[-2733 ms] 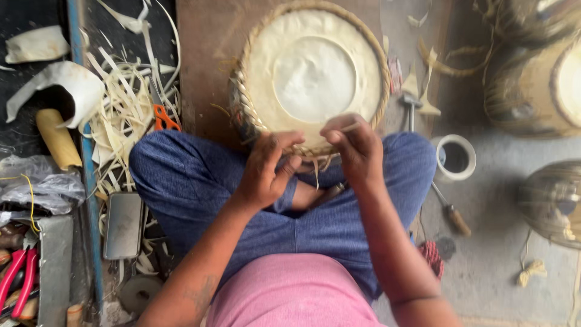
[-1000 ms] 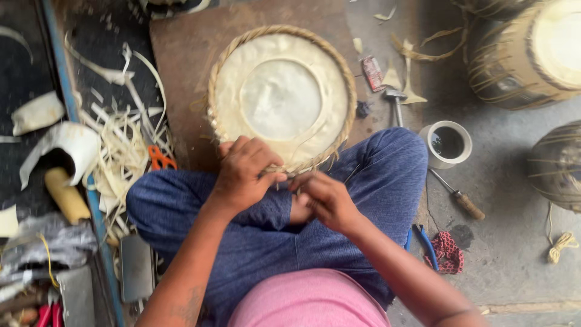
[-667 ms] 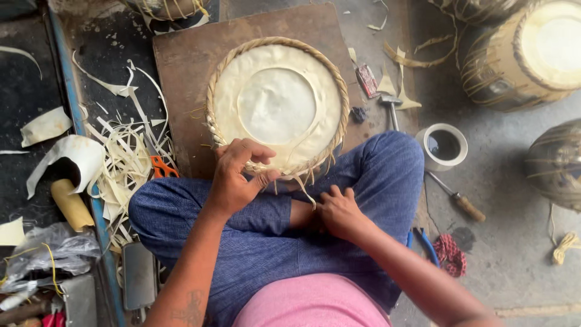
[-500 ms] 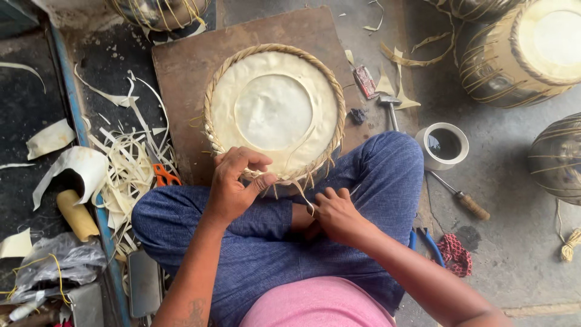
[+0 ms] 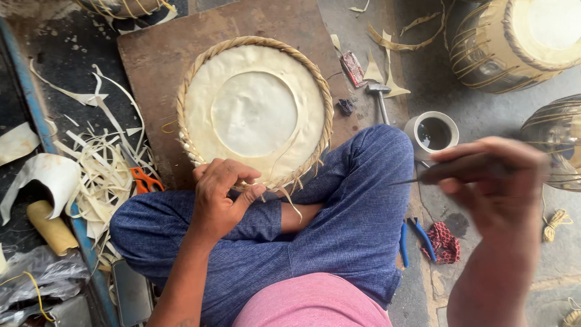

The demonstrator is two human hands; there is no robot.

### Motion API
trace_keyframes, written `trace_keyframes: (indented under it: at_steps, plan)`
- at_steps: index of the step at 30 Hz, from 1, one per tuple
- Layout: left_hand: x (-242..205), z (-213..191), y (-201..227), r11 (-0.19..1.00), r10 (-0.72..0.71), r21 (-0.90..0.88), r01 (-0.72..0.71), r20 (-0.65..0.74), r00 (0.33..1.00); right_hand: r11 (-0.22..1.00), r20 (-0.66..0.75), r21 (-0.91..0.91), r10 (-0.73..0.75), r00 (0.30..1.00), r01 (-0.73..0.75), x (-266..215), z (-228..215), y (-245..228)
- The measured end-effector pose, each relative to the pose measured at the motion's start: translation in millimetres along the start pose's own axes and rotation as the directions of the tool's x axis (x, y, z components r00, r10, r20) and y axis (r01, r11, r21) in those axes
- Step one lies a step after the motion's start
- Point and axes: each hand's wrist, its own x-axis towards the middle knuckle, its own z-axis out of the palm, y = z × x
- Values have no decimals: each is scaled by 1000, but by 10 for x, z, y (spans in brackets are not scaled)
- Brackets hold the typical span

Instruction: The person repairs a drum by using a tool to weave and tighten strips around the drum head while sitting on the floor.

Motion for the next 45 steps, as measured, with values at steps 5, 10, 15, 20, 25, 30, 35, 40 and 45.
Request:
trace_keyframes:
  at_steps: [5, 10, 15, 20, 25, 30, 35, 40, 45]
  plan:
    - [15, 23, 8, 998, 23, 58, -23, 3, 1000, 925, -201, 313, -157, 967, 215, 10, 29, 155]
    - [-30, 108, -32, 984, 86, 158, -81, -22, 996, 827, -235, 487, -185, 954, 280, 280, 552, 97]
    - [-102, 382, -42, 941, 148, 324, -100, -127, 981, 733, -285, 603, -168, 944, 313, 519, 1330, -166]
    - [-179, 517, -115, 941, 135, 330, -73, -170, 976, 791, -203, 549, -187, 961, 270, 699, 1754, -332]
    - [-196, 514, -160, 941, 194, 313, -128, -189, 963, 847, -178, 474, -178, 968, 243, 803, 1920, -322]
    - [-184, 486, -171, 943, 206, 301, -142, -191, 960, 885, -165, 403, -179, 970, 232, 865, 2011, -283]
    - [-175, 495, -179, 939, 214, 313, -143, -207, 955, 904, -192, 352, -184, 964, 243, 852, 2056, -261]
    - [-225, 516, -138, 950, 193, 282, -130, -206, 959, 895, -292, 275, -269, 918, 350, 463, 2036, -232]
    - [-183, 505, -136, 952, 200, 271, -140, -207, 958, 853, -25, 364, -393, 919, 375, 403, 1876, -310]
